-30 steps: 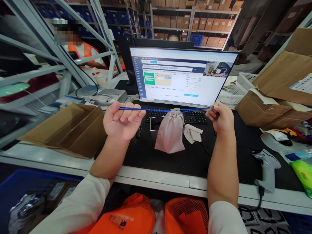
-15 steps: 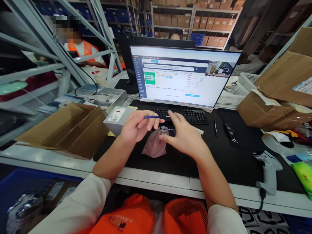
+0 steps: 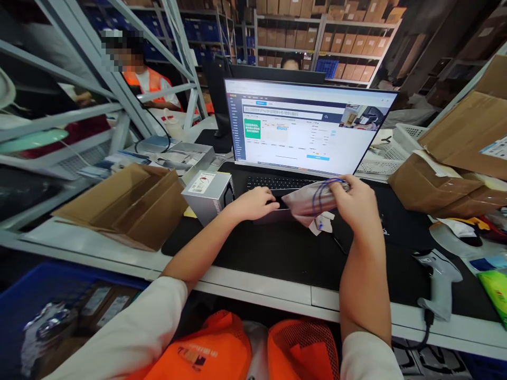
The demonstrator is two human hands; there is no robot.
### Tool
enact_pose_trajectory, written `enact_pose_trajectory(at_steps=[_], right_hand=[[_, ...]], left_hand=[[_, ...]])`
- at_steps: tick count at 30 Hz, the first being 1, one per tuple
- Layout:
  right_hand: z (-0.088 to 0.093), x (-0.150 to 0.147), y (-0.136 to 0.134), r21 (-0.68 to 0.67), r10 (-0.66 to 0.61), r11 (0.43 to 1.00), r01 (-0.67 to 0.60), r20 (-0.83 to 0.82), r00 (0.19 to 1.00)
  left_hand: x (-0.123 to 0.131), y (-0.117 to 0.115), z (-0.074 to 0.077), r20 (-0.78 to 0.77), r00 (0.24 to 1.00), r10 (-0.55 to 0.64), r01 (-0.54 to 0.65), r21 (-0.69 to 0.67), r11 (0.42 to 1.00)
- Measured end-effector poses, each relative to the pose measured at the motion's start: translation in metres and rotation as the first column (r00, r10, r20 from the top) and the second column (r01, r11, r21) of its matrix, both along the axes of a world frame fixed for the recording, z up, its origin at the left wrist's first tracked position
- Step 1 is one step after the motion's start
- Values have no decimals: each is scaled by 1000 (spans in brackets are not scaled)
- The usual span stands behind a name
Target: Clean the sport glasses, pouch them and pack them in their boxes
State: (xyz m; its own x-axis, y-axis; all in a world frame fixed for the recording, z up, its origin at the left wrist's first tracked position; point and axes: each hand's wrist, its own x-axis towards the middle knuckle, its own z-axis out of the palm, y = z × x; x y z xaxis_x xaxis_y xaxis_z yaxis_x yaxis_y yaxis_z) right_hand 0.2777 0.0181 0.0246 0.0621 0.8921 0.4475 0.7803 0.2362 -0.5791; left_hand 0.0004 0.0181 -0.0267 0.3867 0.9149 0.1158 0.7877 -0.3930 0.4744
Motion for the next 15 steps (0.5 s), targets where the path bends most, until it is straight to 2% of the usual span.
enact_pose_trajectory(at_steps=[1,3,5,8,12,15], right_hand=[[0,7,4,24,-62,998,63,-23,998],[-2,15,11,52,-137,989,142,-88,987],[-5,19,17,71,-144,985,156,-148,978],[-11,21,26,108,-77,989,104,-226,971],[-16,24,35,126,-15,991,50,-268,963],[-17,25,37,139,12,990,32,-303,953]], left_hand=[[2,3,-6,-147,989,12,-16,-21,1000],[4,7,-15,-265,963,58,-66,-21,998],[6,10,-21,-250,964,92,-98,-12,995],[5,15,-27,-203,970,137,-143,-18,990],[7,21,-38,-145,967,212,-212,12,977],[9,27,-46,-67,972,226,-223,47,974]])
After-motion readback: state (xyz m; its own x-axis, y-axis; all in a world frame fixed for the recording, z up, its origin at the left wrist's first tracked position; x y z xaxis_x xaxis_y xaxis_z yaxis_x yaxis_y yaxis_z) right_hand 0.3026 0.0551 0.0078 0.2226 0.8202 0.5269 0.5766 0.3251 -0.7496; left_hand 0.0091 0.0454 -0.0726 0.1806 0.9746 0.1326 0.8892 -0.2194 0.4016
